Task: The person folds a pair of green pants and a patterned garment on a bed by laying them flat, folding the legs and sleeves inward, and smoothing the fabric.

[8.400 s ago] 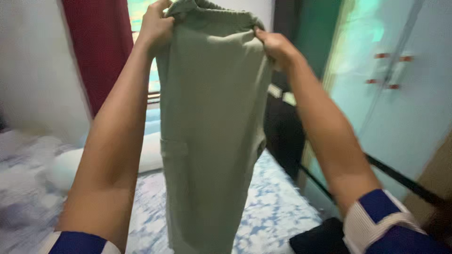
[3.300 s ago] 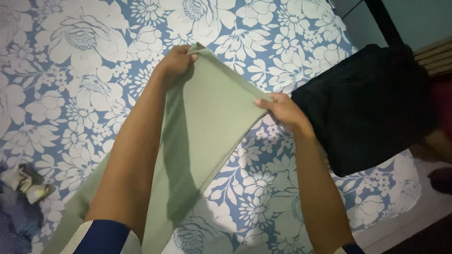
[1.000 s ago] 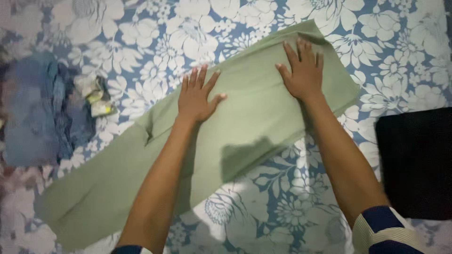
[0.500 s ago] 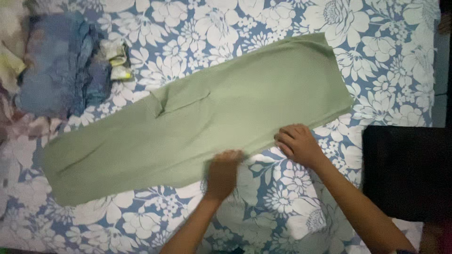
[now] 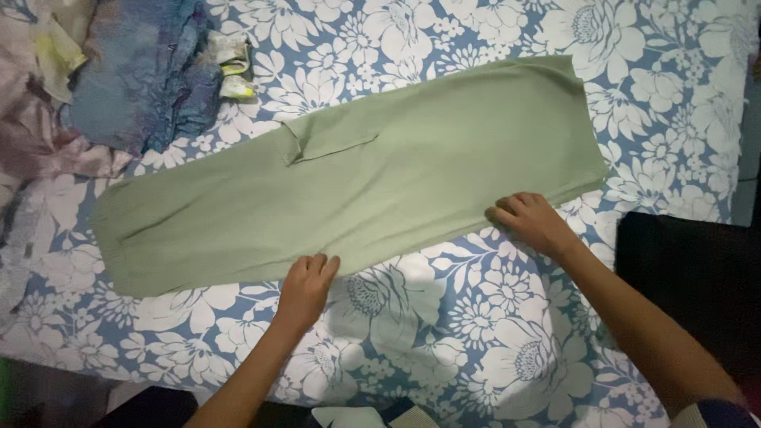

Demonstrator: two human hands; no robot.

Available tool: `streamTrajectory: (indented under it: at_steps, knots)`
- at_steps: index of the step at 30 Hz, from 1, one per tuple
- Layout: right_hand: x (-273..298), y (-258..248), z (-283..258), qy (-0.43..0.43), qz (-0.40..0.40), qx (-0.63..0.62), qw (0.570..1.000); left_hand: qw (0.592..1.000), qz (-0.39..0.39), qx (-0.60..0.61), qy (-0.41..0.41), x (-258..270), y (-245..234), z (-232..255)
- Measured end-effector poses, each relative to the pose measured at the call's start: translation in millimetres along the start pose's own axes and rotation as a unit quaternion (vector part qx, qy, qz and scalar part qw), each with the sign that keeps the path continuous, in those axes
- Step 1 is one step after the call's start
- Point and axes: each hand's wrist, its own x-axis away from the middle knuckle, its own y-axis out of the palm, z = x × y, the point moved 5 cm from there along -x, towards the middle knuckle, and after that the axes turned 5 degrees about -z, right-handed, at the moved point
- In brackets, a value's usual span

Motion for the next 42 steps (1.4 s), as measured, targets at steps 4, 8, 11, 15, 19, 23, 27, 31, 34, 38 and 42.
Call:
streamTrajectory:
  at_steps: [4, 8, 11, 15, 19, 23, 27, 31, 34, 38, 42]
  knots:
    - [6, -4, 3, 0.001, -0.004, -0.029, 1.0, 0.998, 0.005, 0.006, 0.056, 23, -13, 6]
    - [-11, -34, -11, 0.056, -0.074, -0.07, 0.993, 0.979, -0.201, 0.039, 0.011, 29, -6, -12]
    - [-48, -50, -2, 0.173, -0.191, -0.139, 0.956, 0.941, -0.332, 0.061, -0.007, 6, -2, -29]
    - [-138, -73, -34, 0.146, 0.086, -0.195, 0.966, 0.955, 0.141, 0.191, -0.179, -87, -65, -79]
    - [-245, -70, -84, 0.09, 0.268, -0.313, 0.907, 0.909, 0.21, 0.168, -0.319, -172, -87, -122]
    - [-301, -57, -125, 0.157, 0.191, -0.336, 0.909, 0.886, 0.062, 0.244, -0.388, -197, -60, -152]
    - [-306, -49, -136, 0.19, 0.227, -0.326, 0.898, 0.777, 0.107, 0.487, -0.384, -192, -32, -185]
    - [-304, -40, -133, 0.176, 0.206, -0.32, 0.908, 0.707, 0.053, 0.615, -0.345, -197, 0, -184]
    - [-300, -38, -133, 0.161, 0.202, -0.307, 0.916, 0.805, -0.023, 0.467, -0.366, -193, -10, -171]
    - [-301, -39, -135, 0.159, 0.2, -0.298, 0.92, 0.884, 0.021, 0.353, -0.305, -178, -30, -143]
    - [-302, -36, -135, 0.156, 0.196, -0.294, 0.922, 0.809, 0.097, 0.483, -0.322, -168, -17, -161]
